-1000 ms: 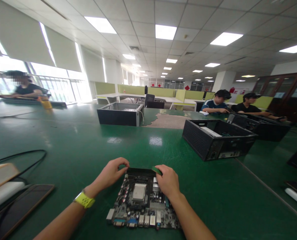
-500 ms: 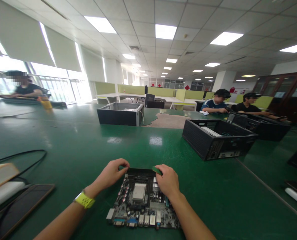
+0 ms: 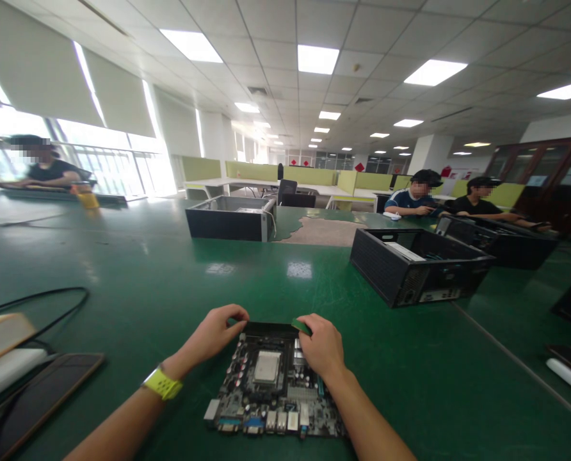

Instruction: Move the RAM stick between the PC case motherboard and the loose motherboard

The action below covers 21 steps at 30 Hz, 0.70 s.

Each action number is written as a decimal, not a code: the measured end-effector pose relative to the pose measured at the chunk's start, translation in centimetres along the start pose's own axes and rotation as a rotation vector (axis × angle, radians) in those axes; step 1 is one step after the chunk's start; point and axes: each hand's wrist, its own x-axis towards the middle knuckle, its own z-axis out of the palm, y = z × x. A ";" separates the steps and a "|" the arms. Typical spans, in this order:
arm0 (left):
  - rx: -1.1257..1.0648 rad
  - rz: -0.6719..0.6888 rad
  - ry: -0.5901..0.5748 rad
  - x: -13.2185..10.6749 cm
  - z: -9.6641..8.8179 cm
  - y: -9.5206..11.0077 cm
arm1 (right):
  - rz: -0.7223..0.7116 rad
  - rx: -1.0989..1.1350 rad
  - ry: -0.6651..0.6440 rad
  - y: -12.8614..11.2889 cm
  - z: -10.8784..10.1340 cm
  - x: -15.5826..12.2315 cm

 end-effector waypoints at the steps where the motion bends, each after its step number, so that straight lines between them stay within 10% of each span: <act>1: -0.002 0.003 0.002 0.0 0.0 0.0 | 0.000 0.002 0.000 0.0 0.0 0.0; 13: 0.021 -0.005 0.043 0.1 -0.5 0.0 | 0.001 -0.010 0.018 -0.2 -0.1 -0.1; 17: 0.108 0.050 0.086 -0.6 -0.9 3.8 | 0.017 -0.017 0.057 -0.1 0.0 -0.1; 21: 0.112 0.226 -0.167 -3.2 1.0 9.8 | 0.054 -0.003 0.134 0.2 -0.1 0.0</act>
